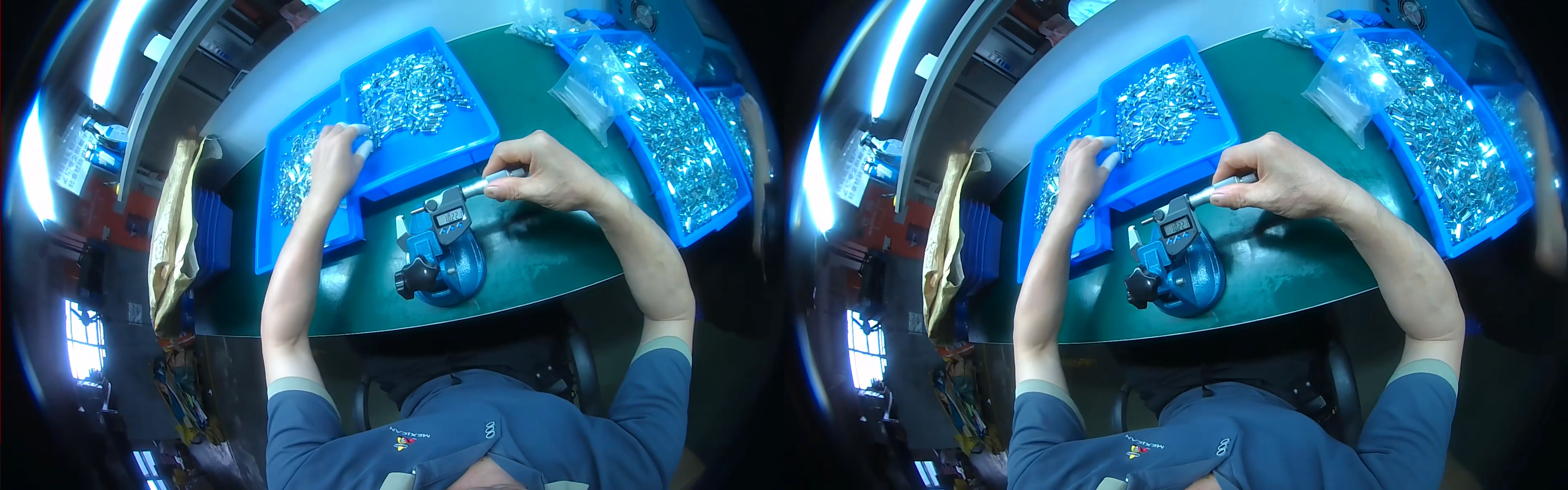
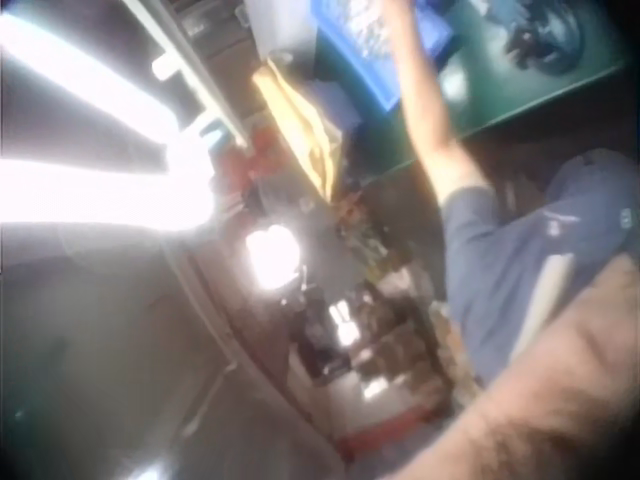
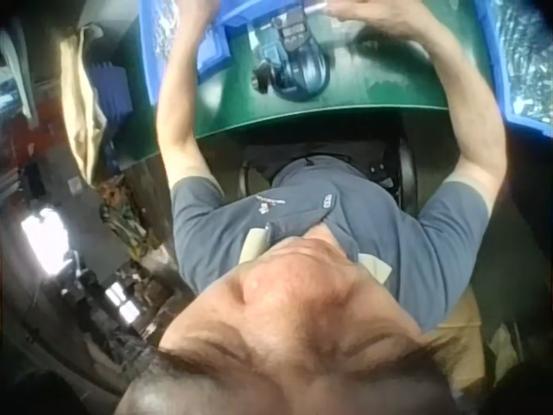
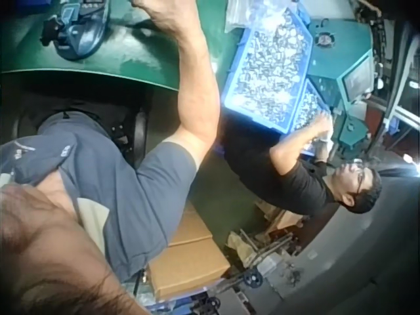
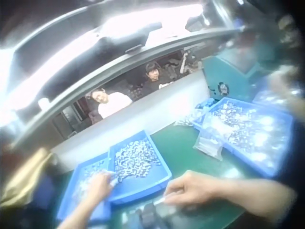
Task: The person measures small metal components with a digital micrometer for quality inspection.
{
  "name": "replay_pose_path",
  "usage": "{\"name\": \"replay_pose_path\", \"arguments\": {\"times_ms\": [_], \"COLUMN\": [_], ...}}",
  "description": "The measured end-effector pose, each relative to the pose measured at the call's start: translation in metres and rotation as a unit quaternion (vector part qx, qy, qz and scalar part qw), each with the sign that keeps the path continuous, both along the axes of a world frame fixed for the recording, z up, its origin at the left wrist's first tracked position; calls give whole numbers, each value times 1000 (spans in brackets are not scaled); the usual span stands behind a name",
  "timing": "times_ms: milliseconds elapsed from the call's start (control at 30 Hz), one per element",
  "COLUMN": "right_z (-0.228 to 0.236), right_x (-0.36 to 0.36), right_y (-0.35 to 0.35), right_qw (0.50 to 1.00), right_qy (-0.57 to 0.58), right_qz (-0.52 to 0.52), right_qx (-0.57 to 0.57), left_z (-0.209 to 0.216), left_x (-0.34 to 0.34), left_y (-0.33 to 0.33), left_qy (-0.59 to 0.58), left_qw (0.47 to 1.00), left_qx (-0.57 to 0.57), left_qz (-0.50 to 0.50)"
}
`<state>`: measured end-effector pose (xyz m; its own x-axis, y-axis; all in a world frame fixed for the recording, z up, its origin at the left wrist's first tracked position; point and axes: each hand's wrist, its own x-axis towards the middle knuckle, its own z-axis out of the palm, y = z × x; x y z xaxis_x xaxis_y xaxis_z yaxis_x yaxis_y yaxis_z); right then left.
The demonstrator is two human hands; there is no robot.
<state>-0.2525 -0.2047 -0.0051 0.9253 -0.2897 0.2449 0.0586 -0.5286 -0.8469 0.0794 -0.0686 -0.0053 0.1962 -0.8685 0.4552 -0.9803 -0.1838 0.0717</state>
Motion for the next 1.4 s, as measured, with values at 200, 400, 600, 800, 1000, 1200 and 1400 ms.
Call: {"name": "replay_pose_path", "arguments": {"times_ms": [200,400,600,800,1000,1200,1400], "right_z": [-1,-7,-14,-14,-5,-1,-3], "right_x": [-4,1,-1,3,-1,2,2], "right_y": [-1,-6,-11,-8,-3,1,-2], "right_qw": [1000,998,1000,999,998,1000,999], "right_qy": [21,-36,-9,-21,-34,18,23], "right_qz": [2,23,18,43,33,4,5], "right_qx": [-10,-34,-8,-8,-32,6,23], "left_z": [-22,-21,1,-4,-17,-18,-12], "left_x": [-4,2,-38,-72,-89,-84,-89], "left_y": [-47,-35,2,62,68,76,76], "left_qy": [-74,-24,201,547,596,592,573], "left_qw": [990,994,977,815,774,774,793], "left_qx": [118,94,-34,-124,-111,-101,-56], "left_qz": [10,-53,-62,-145,-179,-204,-199]}}
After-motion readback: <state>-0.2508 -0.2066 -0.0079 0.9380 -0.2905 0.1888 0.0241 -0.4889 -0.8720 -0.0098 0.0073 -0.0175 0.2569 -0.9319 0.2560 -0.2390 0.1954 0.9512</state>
